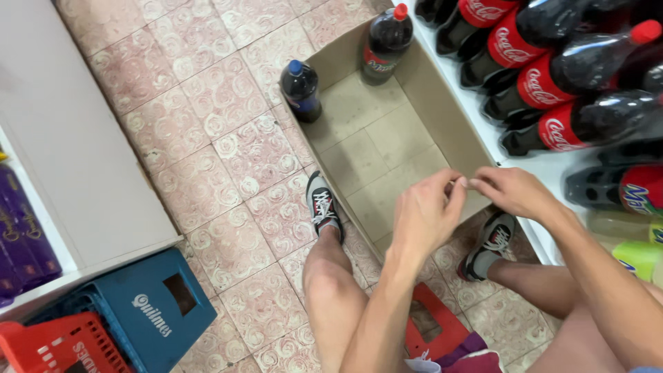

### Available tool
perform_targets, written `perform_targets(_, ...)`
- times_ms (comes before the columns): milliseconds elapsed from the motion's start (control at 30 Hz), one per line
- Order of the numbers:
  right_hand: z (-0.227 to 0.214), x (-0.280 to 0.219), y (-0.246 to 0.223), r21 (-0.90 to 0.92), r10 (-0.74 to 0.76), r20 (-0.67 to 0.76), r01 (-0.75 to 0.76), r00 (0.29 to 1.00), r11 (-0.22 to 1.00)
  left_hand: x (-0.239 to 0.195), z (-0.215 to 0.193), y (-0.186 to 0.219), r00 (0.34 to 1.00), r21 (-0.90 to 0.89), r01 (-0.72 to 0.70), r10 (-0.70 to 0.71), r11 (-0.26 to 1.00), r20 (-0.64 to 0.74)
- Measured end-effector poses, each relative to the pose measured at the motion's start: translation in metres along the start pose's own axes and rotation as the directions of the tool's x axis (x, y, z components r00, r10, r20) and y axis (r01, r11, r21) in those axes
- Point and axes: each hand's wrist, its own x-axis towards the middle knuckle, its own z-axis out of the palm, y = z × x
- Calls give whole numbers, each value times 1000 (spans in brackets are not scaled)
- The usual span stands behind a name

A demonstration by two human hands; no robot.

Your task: The person assembles a cardboard box and packs several plastic soda bottles into it while sitting on the floor in front of a shelf.

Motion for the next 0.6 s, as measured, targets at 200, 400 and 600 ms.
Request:
perform_targets(200, 9, -88, 195, 372, 465, -594, -288, 657, 882, -3, 18, -17, 999, 113, -30, 28, 993, 19)
perform_targets(400, 14, -101, 256, 708, 640, -680, 92, 356, 701, 2, 30, -39, 996, 212, -91, 84, 973, 40)
perform_targets(600, 12, -97, 268, 711, 693, -692, 29, 202, 702, 4, 39, -48, 994, 298, -94, 74, 950, 78)
